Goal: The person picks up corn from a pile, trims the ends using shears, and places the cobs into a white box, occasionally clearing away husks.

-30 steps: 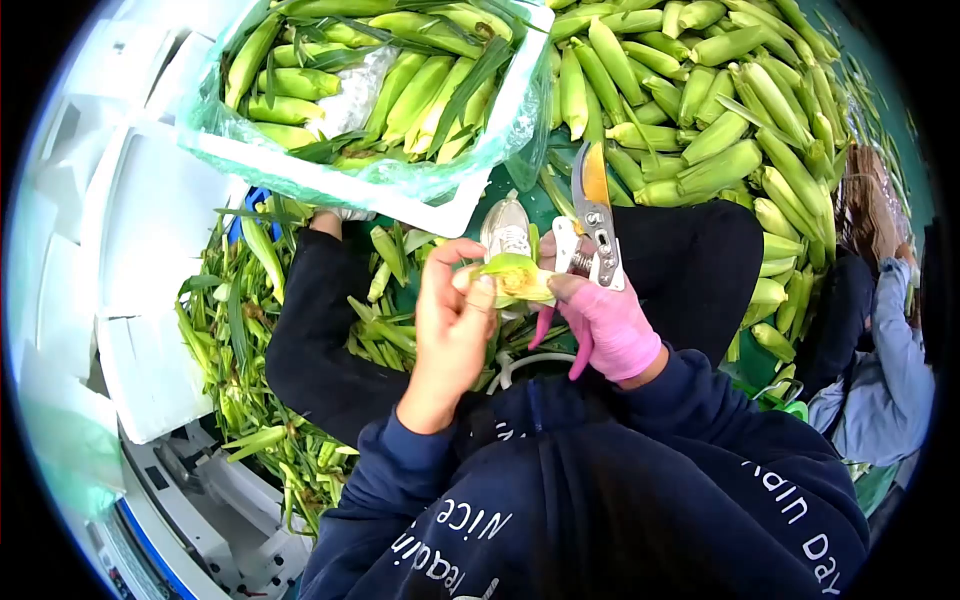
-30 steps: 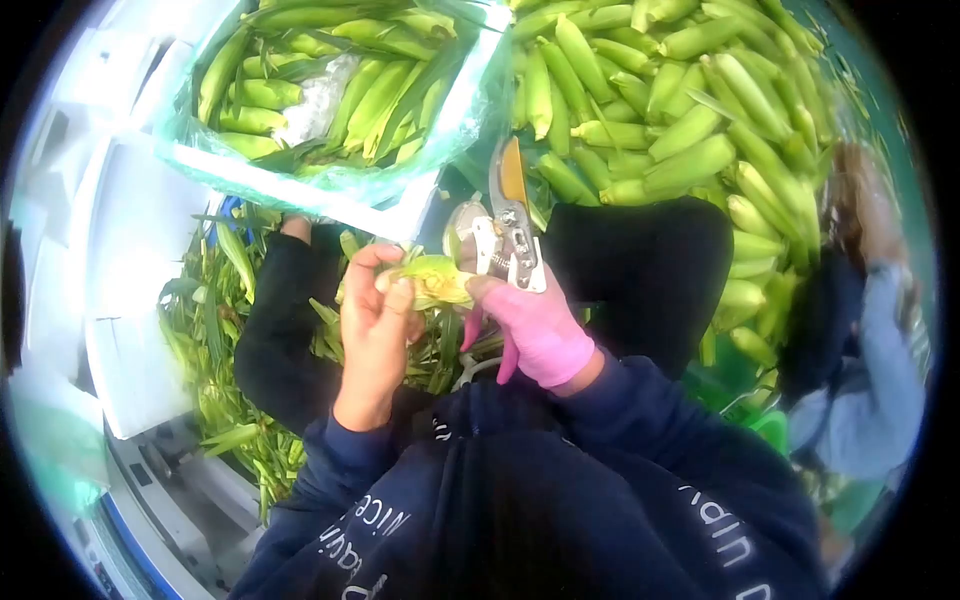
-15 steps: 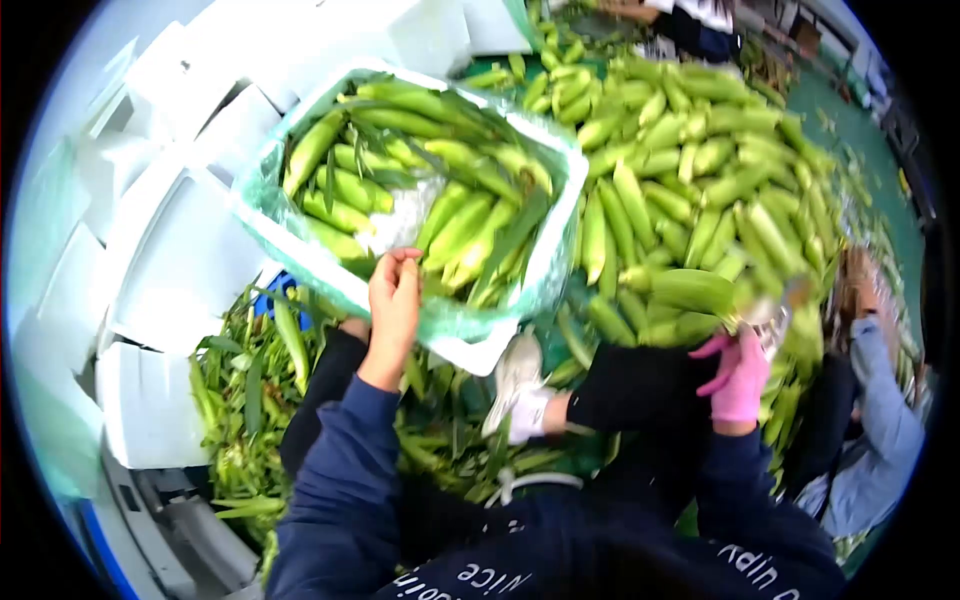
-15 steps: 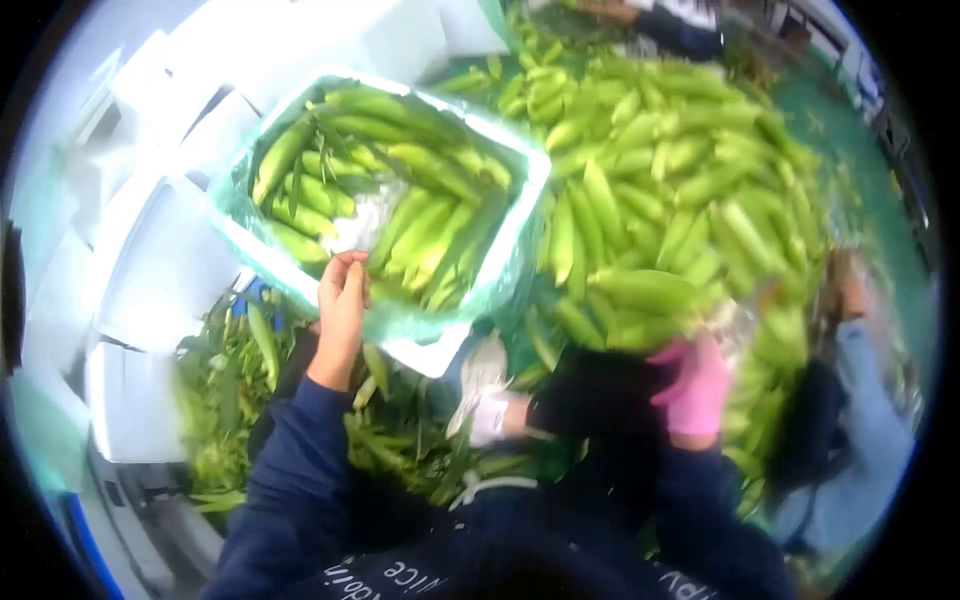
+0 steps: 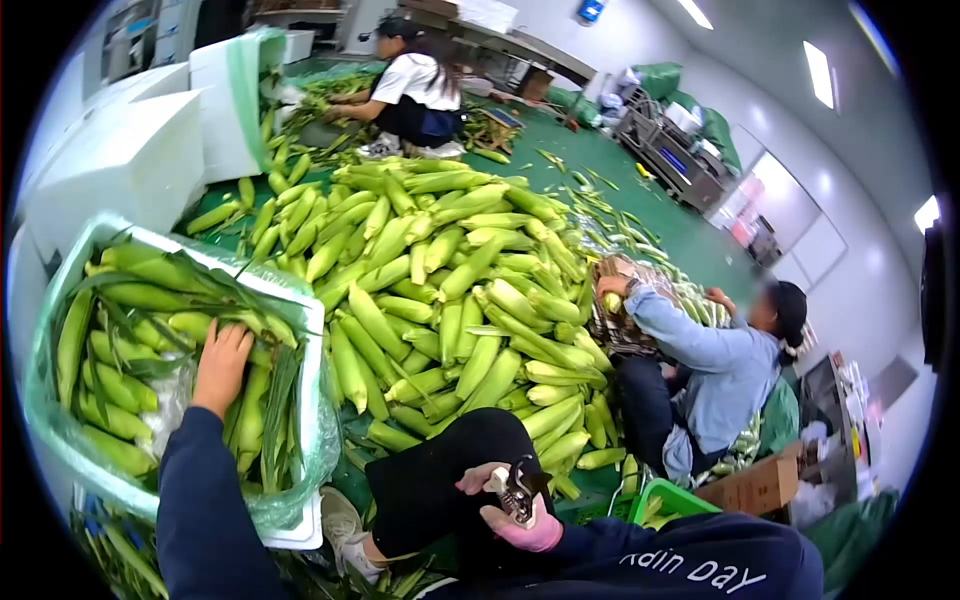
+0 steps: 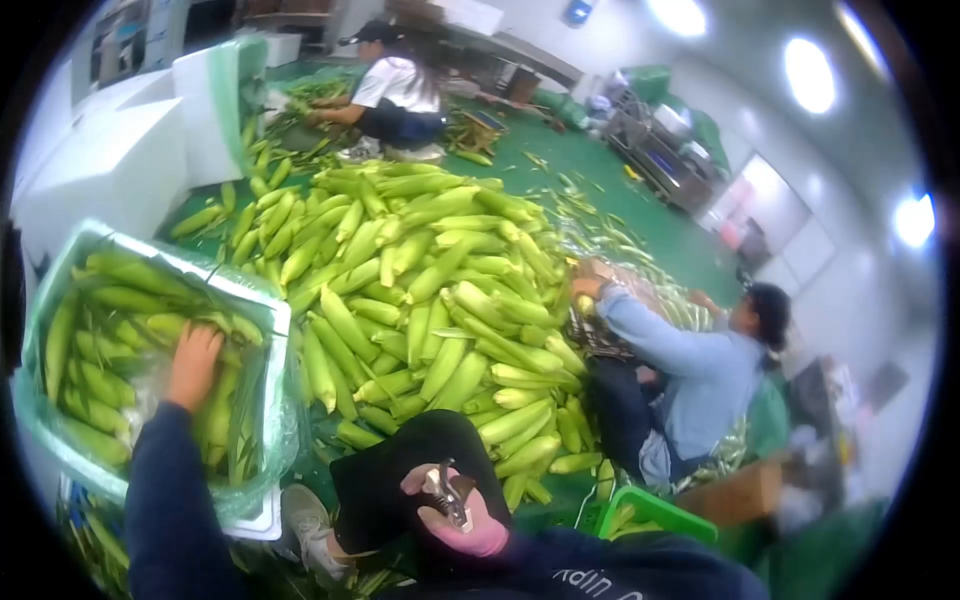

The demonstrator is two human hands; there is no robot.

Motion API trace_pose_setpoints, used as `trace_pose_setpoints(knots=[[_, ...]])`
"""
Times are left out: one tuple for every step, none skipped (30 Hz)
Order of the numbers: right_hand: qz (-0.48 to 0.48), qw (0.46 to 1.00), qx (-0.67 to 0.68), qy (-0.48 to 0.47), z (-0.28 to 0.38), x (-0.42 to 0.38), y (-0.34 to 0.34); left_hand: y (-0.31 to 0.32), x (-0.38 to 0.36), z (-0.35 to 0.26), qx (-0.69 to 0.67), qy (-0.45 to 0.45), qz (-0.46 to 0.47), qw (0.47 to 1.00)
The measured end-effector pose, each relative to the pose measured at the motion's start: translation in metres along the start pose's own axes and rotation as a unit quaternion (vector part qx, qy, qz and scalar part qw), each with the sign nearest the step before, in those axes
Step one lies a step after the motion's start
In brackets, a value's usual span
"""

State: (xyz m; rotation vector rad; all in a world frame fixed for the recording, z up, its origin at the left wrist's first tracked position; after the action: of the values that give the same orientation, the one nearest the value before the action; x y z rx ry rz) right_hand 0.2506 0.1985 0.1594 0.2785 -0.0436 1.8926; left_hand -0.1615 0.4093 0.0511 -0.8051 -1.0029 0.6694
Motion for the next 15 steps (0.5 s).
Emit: trace_pose_setpoints(knots=[[-0.007,1.000,0.020,-0.002,0.000,-0.001,0.002,-0.010,-0.006,-0.008,0.053,0.005,0.009,0.999],[-0.009,0.999,0.043,-0.002,0.002,-0.005,0.003,-0.014,-0.012,-0.015,0.069,-0.014,0.009,0.998],[0.021,0.998,0.049,0.023,-0.003,0.002,0.000,-0.015,-0.006,-0.014,0.086,-0.032,0.004,0.996],[0.011,0.996,0.085,0.027,-0.003,0.002,0.001,-0.018,0.002,-0.014,0.073,-0.040,0.029,0.996],[0.004,0.993,0.117,0.029,0.000,0.000,-0.002,-0.020,0.012,-0.017,0.058,-0.053,0.051,0.996],[-0.004,0.991,0.130,0.032,0.005,-0.003,-0.003,-0.019,0.014,-0.016,0.071,-0.018,-0.008,0.997],[-0.005,0.990,0.135,0.034,0.005,-0.008,-0.008,-0.017,0.014,-0.016,0.090,0.021,-0.034,0.995],[-0.005,0.990,0.140,0.035,0.006,-0.012,-0.011,-0.017,0.014,-0.014,0.083,0.058,-0.010,0.995],[0.000,0.988,0.148,0.038,0.003,-0.014,-0.017,-0.019,0.011,-0.013,0.081,0.091,0.018,0.992],[0.006,0.987,0.157,0.037,0.004,-0.017,-0.020,-0.027,0.008,-0.014,0.090,0.119,0.019,0.989],[0.012,0.985,0.169,0.037,0.005,-0.020,-0.022,-0.035,0.002,-0.018,0.097,0.145,0.024,0.984],[0.017,0.982,0.182,0.038,0.003,-0.021,-0.023,-0.043,-0.003,-0.020,0.080,0.151,0.023,0.985],[0.020,0.979,0.198,0.037,0.000,-0.022,-0.021,-0.053,-0.007,-0.020,0.054,0.163,-0.012,0.985],[0.022,0.977,0.206,0.042,-0.005,-0.025,-0.021,-0.058,-0.011,-0.015,0.007,0.131,0.016,0.991],[0.015,0.976,0.211,0.053,-0.001,-0.027,-0.018,-0.072,-0.013,-0.013,-0.043,0.095,0.043,0.994]])
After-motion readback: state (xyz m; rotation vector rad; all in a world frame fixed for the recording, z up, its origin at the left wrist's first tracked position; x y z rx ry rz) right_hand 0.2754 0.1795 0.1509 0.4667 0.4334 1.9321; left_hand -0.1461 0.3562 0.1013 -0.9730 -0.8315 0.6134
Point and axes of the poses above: each hand's wrist, its own x-axis towards the middle knuckle, its own y-axis out of the palm, z = x × y, the point moved 6 cm from there along x, towards the middle knuckle, and after that the axes turned 11 degrees about x, right-handed, at the moved point
